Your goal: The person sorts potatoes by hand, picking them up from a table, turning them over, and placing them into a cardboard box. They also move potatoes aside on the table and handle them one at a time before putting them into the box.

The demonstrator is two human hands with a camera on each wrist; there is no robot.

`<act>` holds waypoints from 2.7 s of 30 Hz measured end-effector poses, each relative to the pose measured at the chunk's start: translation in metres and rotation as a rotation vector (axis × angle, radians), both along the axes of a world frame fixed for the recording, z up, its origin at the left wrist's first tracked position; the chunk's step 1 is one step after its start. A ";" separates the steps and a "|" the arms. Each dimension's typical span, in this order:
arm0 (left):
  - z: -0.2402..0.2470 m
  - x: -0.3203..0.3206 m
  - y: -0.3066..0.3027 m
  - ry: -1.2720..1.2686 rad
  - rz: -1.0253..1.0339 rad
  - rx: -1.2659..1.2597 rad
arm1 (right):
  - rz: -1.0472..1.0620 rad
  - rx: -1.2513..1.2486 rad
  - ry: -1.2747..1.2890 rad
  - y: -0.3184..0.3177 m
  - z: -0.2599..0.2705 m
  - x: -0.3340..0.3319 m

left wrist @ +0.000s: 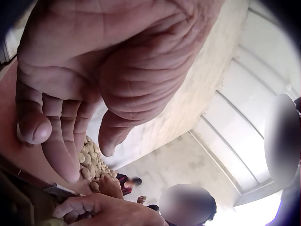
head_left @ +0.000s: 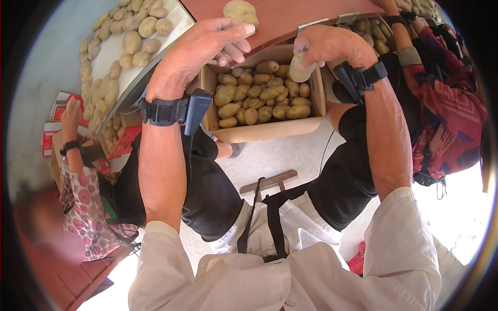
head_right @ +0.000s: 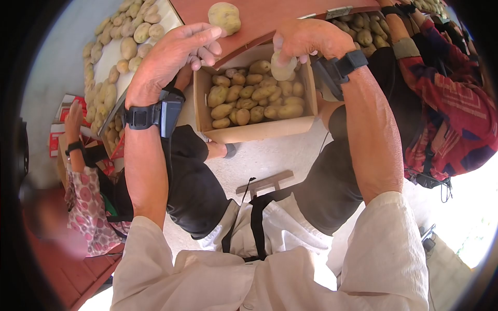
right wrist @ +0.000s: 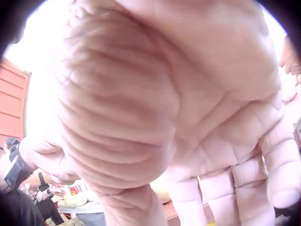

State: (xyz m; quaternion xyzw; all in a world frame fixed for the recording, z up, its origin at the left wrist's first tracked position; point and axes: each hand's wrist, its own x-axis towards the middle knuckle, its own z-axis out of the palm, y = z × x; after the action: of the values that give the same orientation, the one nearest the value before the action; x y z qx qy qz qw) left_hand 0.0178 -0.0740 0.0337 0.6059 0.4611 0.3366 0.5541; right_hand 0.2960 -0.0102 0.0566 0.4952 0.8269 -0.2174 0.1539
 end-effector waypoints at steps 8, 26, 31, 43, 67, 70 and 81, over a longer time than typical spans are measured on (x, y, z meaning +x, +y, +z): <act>-0.004 -0.007 0.003 -0.007 0.028 0.030 | -0.130 0.031 0.061 0.011 -0.005 0.005; 0.011 -0.027 -0.015 -0.525 0.672 0.139 | -0.133 0.382 0.394 -0.001 -0.003 -0.020; 0.002 -0.025 -0.016 -0.565 0.617 0.132 | -0.135 0.423 0.415 -0.007 -0.016 -0.043; 0.002 -0.025 -0.007 -0.458 0.535 0.118 | -0.226 -0.007 0.205 -0.008 -0.008 -0.030; 0.035 -0.020 -0.028 -0.634 0.587 0.009 | -0.605 -0.150 0.229 0.046 -0.281 -0.014; 0.037 -0.019 -0.027 -0.588 0.585 0.041 | -0.578 -0.101 0.283 0.058 -0.299 -0.018; 0.021 -0.034 -0.013 -0.633 0.559 0.032 | 0.356 0.370 -0.403 0.065 -0.333 0.033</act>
State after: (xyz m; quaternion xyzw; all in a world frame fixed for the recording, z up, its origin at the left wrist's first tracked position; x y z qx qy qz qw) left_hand -0.0162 -0.0870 0.0545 0.3329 0.4096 0.6504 0.5463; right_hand 0.3293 0.0544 -0.2764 0.3957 0.8788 0.0692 0.2575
